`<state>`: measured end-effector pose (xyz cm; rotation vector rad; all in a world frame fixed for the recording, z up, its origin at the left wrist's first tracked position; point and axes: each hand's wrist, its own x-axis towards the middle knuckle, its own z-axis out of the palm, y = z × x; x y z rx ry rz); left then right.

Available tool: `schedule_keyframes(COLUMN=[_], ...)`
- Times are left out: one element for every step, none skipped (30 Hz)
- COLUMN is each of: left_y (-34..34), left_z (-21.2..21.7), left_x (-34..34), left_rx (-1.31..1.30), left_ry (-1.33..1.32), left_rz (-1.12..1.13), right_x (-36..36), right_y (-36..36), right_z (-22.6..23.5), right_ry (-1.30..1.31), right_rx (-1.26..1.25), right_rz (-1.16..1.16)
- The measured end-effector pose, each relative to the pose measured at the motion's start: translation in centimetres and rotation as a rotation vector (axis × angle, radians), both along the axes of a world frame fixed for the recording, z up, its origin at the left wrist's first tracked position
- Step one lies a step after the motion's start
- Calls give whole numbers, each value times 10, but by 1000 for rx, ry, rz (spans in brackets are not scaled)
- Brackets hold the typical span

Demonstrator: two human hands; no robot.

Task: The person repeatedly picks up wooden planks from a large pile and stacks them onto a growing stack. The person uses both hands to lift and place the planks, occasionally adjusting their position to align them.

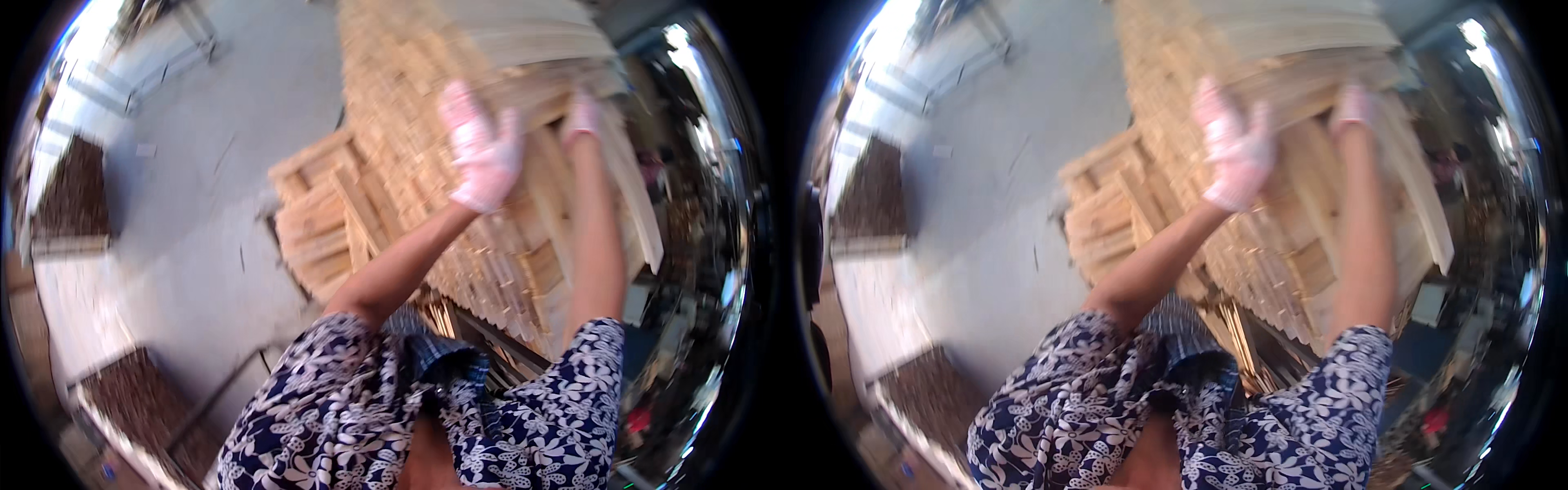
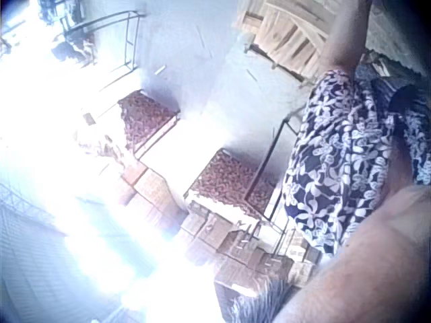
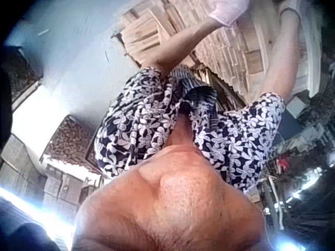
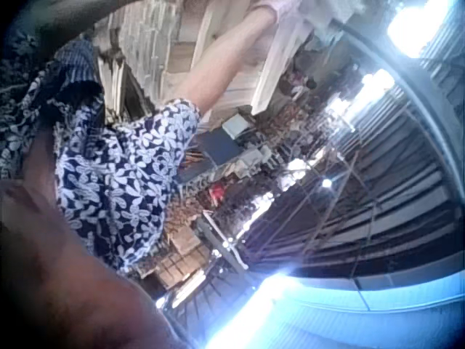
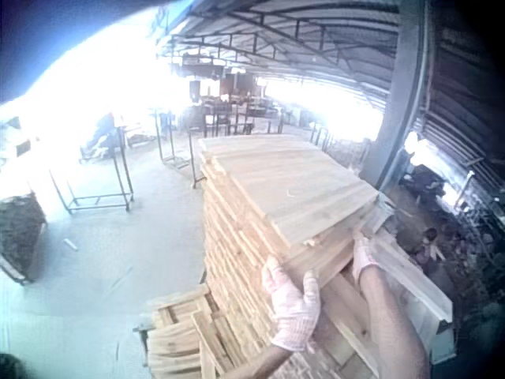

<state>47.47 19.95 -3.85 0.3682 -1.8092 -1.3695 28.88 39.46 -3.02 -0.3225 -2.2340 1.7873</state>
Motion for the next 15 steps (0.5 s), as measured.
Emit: schedule_keyframes(left_y=[12, 19, 8, -3, 0, 5, -7, -7, -3, -2, -1, 0, 0, -7, -20], left_z=[3, 9, 28, 37, 39, 27, 18, 20, 19, 13, 17, 23, 29, 29, 24], left_x=[1, 5, 5, 9, 8, 0, 1, 6, 5, 3, 3, 2, 2, 5, 14], left_rx=[-50, -43, 116, 281, 328, 308, 345, 382, 419, 428, 430, 432, 435, 411, 437], left_ry=[-48, -179, -187, -245, -255, -89, -90, -78, -66, -6, -31, -54, -76, -82, 4], left_rz=[-76, -134, -229, -309, -296, -220, -190, -188, -213, -225, -227, -229, -230, -252, -302], right_x=[2, 13, 60, 45, 16, 10, 25, 21, 18, 7, 9, 12, 21, 37, 50], right_y=[38, 47, -29, -16, 12, 7, -37, -32, -23, -19, -19, -19, -19, -22, -22], right_z=[0, 8, 62, 55, 45, 49, 56, 50, 45, 44, 50, 56, 63, 72, 78], right_ry=[-73, -169, -298, -285, -272, -320, -324, -324, -317, -317, -319, -322, -334, -345, -355], right_rx=[60, 123, -99, -110, -115, -203, -113, -148, -187, -136, -94, -52, -2, 50, 99], right_rz=[104, 229, 66, 93, 146, 175, 82, 78, 48, 43, 27, 12, 71, 133, 192])
